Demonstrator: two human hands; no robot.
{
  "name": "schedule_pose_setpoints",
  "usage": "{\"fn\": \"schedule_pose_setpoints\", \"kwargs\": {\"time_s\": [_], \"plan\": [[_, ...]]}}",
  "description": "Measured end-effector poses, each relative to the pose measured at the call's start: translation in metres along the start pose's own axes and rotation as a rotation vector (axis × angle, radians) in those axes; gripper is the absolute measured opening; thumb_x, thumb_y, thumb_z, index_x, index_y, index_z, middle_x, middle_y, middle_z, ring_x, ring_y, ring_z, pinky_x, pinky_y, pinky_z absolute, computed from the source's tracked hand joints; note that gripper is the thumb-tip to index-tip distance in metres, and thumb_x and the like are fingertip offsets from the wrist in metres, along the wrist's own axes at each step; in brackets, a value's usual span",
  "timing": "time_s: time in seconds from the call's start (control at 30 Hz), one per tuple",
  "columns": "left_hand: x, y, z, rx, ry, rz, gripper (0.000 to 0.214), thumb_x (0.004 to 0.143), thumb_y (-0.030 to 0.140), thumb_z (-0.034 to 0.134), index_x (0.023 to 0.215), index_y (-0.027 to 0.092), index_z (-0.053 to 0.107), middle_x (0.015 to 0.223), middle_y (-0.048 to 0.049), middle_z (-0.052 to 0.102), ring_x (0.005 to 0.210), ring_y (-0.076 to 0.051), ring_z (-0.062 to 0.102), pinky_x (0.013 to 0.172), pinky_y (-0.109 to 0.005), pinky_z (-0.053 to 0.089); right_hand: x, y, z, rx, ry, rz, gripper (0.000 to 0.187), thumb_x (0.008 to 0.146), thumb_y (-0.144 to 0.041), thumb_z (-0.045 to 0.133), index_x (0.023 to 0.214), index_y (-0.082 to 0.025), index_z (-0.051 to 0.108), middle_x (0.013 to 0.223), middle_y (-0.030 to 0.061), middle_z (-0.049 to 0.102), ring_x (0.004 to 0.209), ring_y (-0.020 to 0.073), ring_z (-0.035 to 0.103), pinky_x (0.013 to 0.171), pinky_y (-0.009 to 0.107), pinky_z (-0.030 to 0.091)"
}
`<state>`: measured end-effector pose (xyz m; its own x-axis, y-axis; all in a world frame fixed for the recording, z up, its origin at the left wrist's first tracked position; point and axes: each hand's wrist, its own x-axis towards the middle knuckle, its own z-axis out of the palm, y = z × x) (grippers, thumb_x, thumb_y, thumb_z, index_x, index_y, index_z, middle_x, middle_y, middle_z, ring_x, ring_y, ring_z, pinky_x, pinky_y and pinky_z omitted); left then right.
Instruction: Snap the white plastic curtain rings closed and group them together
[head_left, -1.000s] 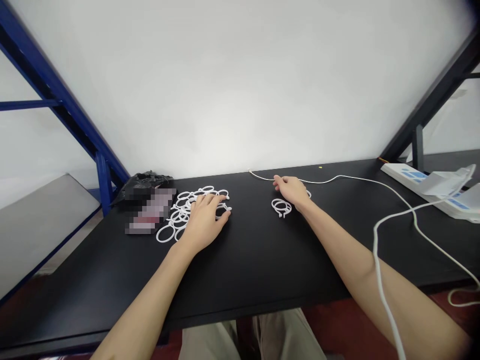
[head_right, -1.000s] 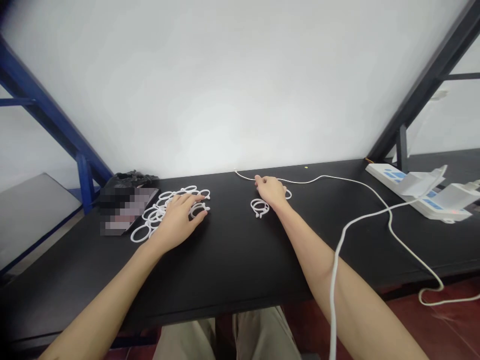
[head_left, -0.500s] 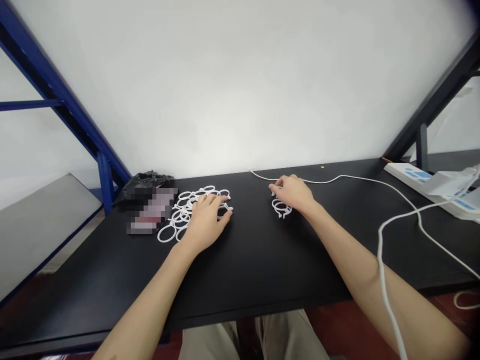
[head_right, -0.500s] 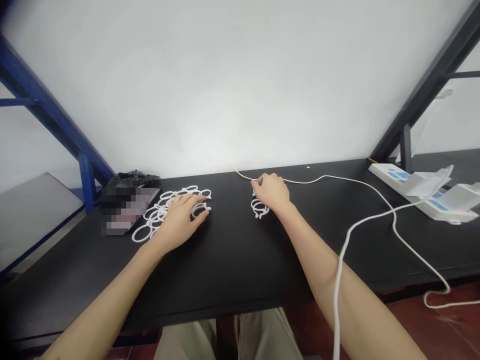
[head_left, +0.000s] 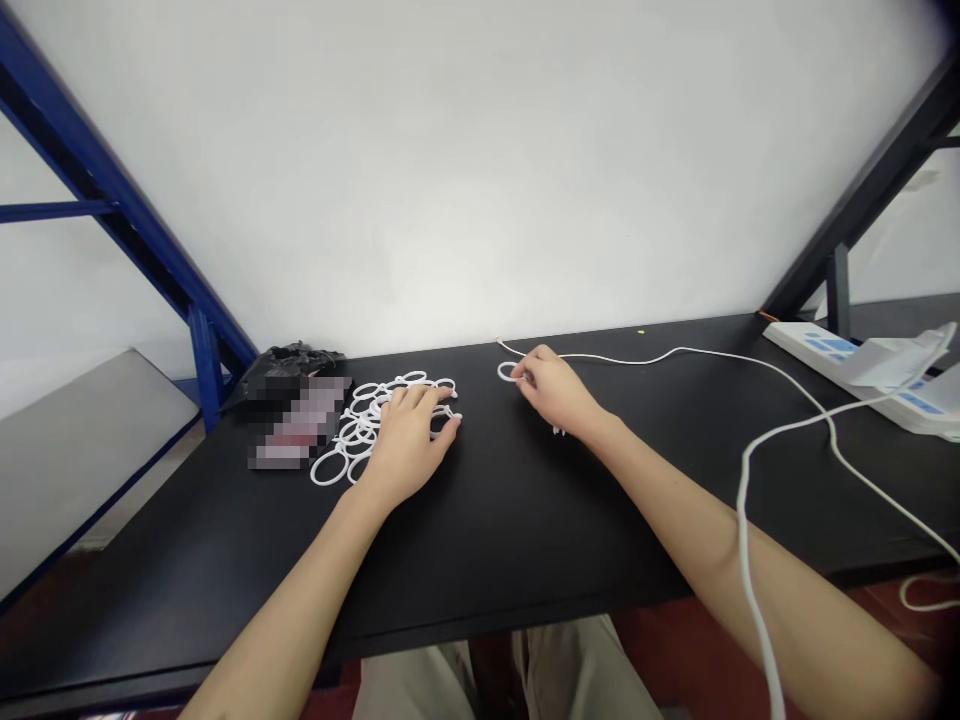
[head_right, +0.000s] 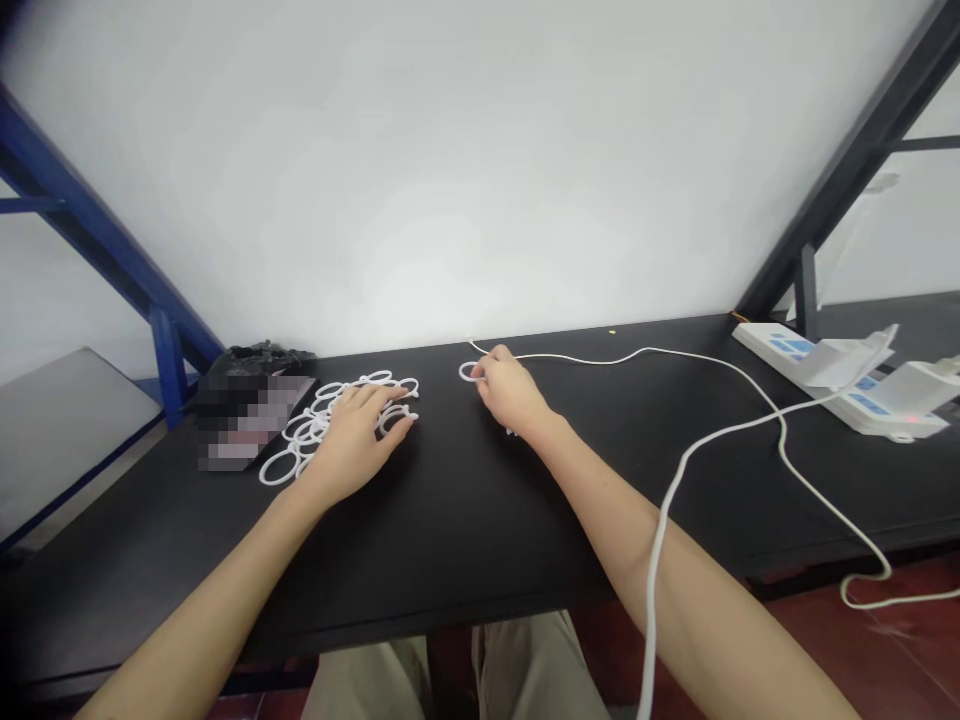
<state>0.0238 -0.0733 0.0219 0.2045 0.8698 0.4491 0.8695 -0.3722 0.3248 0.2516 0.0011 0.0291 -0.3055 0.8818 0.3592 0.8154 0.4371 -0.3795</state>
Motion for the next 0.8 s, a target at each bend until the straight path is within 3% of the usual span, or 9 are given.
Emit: {"fn": "schedule_pose_setpoints", "kwargs": {"time_s": [0.13, 0.27, 0.5, 0.8], "plan": [[0.001, -0.002, 0.0, 0.01, 0.063, 0.007, 0.042, 0.092, 0.034, 0.047, 0.133, 0.024, 0.048, 0.124, -0.0094, 0.057, 0.116, -0.028, 0.046, 0.101, -0.049, 0.035, -0.01, -0.026, 0.002, 0.211, -0.028, -0.357, 0.017, 0.086, -0.01, 0.054, 0.096, -0.019, 0.064, 0.103, 0.0064, 0.056, 0.086, 0.0156, 0.058, 0.082, 0.031, 0.048], [0.001, -0.002, 0.0, -0.012, 0.015, 0.05, 0.037, 0.095, 0.035, 0.045, 0.13, 0.024, 0.051, 0.123, -0.0078, 0.059, 0.113, -0.027, 0.047, 0.099, -0.046, 0.036, -0.021, -0.048, 0.002, 0.277, -0.082, -0.494, 0.022, 0.086, -0.006, 0.049, 0.098, -0.019, 0.062, 0.1, 0.0047, 0.056, 0.082, 0.0144, 0.056, 0.077, 0.028, 0.047], [-0.001, 0.008, -0.006, -0.076, -0.056, 0.123, 0.028, 0.09, 0.027, 0.047, 0.116, 0.026, 0.058, 0.117, -0.0042, 0.062, 0.107, -0.024, 0.051, 0.096, -0.043, 0.039, -0.024, -0.054, 0.003, 0.311, -0.072, -0.528, 0.024, 0.087, -0.005, 0.046, 0.099, -0.02, 0.06, 0.098, 0.0038, 0.055, 0.079, 0.0137, 0.055, 0.072, 0.026, 0.047], [0.0, 0.011, -0.01, -0.064, -0.047, 0.029, 0.033, 0.09, 0.038, 0.053, 0.12, 0.025, 0.057, 0.111, -0.004, 0.066, 0.103, -0.025, 0.051, 0.093, -0.043, 0.039, -0.025, -0.055, 0.002, 0.376, 0.017, -0.525, 0.026, 0.088, -0.007, 0.047, 0.105, -0.021, 0.061, 0.104, 0.0051, 0.055, 0.083, 0.0133, 0.057, 0.073, 0.026, 0.048]]}}
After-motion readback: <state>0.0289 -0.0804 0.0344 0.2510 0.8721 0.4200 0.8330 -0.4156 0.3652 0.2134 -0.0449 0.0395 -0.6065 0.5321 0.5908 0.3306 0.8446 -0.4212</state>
